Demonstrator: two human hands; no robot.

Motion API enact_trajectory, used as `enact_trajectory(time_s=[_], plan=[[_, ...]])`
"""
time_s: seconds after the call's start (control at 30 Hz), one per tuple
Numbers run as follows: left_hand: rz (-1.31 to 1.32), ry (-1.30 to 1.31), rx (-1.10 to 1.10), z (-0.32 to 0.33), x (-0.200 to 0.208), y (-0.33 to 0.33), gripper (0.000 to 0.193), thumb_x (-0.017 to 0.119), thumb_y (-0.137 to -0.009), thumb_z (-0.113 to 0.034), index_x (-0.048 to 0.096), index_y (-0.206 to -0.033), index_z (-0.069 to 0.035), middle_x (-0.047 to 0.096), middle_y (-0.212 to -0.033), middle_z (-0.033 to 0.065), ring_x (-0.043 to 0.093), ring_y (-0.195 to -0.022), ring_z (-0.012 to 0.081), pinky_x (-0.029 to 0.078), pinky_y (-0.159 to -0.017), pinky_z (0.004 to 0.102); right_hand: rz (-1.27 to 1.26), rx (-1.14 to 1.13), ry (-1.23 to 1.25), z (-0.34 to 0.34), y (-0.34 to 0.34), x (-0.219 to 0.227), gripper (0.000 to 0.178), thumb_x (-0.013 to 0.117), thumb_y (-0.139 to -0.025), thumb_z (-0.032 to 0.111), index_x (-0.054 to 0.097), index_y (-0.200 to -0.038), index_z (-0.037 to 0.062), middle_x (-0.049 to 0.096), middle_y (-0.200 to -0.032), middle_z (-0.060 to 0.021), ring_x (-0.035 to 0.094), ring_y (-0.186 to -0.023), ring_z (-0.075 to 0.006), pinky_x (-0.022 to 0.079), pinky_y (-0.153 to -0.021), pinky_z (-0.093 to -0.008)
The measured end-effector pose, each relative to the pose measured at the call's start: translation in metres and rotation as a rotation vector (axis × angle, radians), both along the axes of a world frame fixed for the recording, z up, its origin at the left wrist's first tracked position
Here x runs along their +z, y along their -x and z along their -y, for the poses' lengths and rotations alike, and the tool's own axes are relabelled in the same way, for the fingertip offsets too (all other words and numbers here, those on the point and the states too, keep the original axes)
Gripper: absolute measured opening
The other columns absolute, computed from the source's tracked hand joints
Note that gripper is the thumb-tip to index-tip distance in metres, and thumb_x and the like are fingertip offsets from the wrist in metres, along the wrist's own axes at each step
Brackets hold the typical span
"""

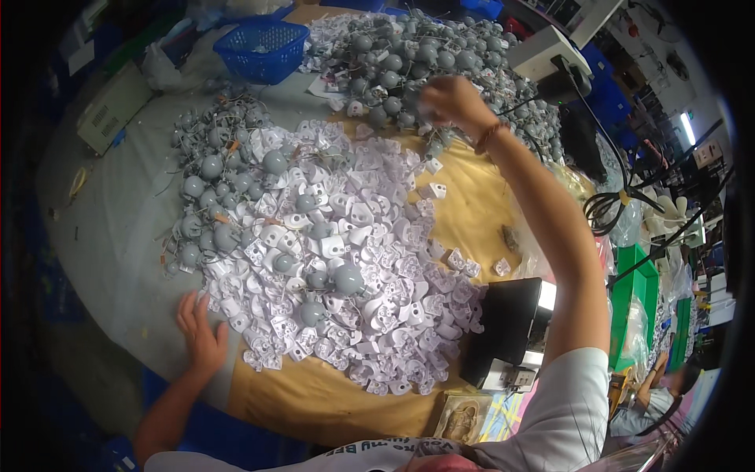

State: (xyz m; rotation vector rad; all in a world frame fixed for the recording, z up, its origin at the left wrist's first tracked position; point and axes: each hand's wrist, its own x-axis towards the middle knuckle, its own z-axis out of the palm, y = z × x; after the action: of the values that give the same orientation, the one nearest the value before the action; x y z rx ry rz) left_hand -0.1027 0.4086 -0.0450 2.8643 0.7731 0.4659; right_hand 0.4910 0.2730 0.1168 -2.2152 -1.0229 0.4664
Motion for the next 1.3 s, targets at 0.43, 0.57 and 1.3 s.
enact_trajectory(time_s=[0.43,0.57,1.3], plan=[[-0.062,0.035,0.033,-0.001,-0.003,0.0,0.058,0.056,-0.091,-0.019,0.039,-0.141,0.003,0.035,-0.145,0.0239,0.033,-0.132,0.0428,0.021,-0.111,0.0556,0.664,-0.037,0.072,0.008,-0.031,-0.049,0.039,0.062,-0.087,0.018,0.059,-0.124,0.0035,0.063,-0.112,-0.0234,0.063,-0.101,-0.041,0.051,-0.091,-0.0469],[-0.068,0.026,0.025,-0.001,-0.004,-0.001,0.057,0.057,-0.09,-0.018,0.04,-0.141,0.003,0.036,-0.145,0.0233,0.035,-0.132,0.042,0.021,-0.111,0.0552,0.573,0.163,0.426,0.036,-0.003,-0.104,0.04,0.062,-0.084,0.021,0.067,-0.124,0.0193,0.062,-0.114,-0.0249,0.063,-0.107,-0.0401,0.053,-0.091,-0.0455],[0.463,-0.09,-0.369,-0.032,0.093,-0.182,0.038,0.057,-0.089,-0.012,0.056,-0.125,0.0,0.053,-0.127,0.0197,0.049,-0.12,0.0361,0.035,-0.106,0.0456,0.516,0.242,0.371,0.042,0.024,-0.086,0.032,0.055,-0.094,0.026,0.065,-0.122,0.0139,0.061,-0.125,-0.0176,0.066,-0.1,-0.0373,0.055,-0.083,-0.0462]])
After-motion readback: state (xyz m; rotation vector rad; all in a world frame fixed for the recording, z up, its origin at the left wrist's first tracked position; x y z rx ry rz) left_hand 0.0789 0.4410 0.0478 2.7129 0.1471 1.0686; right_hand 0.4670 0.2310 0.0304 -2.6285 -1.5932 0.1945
